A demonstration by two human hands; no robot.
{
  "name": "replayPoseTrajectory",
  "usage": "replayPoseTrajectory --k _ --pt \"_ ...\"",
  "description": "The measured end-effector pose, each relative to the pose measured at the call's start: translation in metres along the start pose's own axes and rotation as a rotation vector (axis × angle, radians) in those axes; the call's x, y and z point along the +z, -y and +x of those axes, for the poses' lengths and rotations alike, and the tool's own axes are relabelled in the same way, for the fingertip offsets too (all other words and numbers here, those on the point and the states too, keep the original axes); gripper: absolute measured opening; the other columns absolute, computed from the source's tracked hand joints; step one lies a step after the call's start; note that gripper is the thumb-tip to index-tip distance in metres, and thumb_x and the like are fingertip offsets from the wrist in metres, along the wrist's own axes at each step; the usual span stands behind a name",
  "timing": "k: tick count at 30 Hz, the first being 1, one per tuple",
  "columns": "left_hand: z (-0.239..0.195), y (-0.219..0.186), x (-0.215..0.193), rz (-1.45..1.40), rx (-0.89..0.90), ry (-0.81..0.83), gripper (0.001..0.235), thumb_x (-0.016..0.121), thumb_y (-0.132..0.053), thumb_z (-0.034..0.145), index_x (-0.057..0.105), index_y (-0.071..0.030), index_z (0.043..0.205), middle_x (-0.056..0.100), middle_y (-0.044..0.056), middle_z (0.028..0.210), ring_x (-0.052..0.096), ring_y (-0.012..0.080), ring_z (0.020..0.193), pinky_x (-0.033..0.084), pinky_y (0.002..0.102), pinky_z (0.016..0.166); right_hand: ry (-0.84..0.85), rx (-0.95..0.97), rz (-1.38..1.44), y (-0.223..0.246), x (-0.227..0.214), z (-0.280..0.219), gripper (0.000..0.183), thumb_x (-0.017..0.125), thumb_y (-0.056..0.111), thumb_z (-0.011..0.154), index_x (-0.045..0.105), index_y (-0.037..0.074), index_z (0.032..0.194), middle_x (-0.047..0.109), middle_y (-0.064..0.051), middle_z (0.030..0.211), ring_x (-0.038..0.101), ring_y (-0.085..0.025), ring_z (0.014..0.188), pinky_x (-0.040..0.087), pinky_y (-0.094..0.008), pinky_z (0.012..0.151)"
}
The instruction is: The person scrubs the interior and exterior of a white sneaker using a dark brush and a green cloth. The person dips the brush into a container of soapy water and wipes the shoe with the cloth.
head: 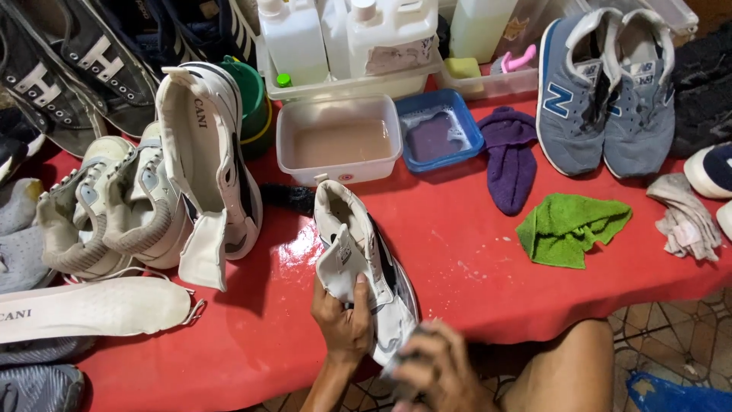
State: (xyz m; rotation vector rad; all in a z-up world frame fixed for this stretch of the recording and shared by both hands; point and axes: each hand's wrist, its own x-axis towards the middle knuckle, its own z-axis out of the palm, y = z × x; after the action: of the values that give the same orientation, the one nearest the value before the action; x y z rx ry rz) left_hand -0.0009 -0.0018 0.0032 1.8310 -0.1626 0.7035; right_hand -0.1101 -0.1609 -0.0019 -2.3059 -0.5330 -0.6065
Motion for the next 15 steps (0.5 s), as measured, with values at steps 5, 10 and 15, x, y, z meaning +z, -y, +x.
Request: replayPoseTrajectory --k 5,10,15 --pt "0.002 -0.001 -0.001 0.000 -0.002 -0.002 0.021 0.061 -0.013 0.095 0.067 0.006 0.102 0.066 0.022 0.105 0.070 0.0321 0.085 0.062 0.038 0.066 0.024 0.029 0.006 -0.010 -0.009 0.002 0.042 0.059 0.052 0.096 0.056 0.020 0.124 0.056 -0.006 0.127 0.047 -0.038 0.129 0.040 -0.057 0.110" --pt "0.003 -0.003 -0.001 0.008 0.008 -0.001 0.018 0.060 -0.012 0.094 0.066 0.005 0.088 0.065 0.019 0.097 0.067 0.0300 0.082 0.059 0.037 0.061 0.123 0.098 -0.060 -0.016 -0.027 0.015 0.040 0.058 0.049 0.097 0.059 0.019 0.123 0.053 -0.011 0.129 0.043 -0.038 0.127 0.040 -0.052 0.108" --pt "0.000 0.003 0.000 0.028 0.014 -0.004 0.018 0.062 -0.013 0.094 0.066 0.005 0.091 0.064 0.018 0.094 0.067 0.0292 0.078 0.059 0.036 0.058 0.221 -0.052 -0.101 -0.032 -0.024 0.003 0.046 0.072 0.048 0.093 0.055 0.022 0.127 0.052 -0.012 0.132 0.043 -0.045 0.127 0.043 -0.059 0.105"
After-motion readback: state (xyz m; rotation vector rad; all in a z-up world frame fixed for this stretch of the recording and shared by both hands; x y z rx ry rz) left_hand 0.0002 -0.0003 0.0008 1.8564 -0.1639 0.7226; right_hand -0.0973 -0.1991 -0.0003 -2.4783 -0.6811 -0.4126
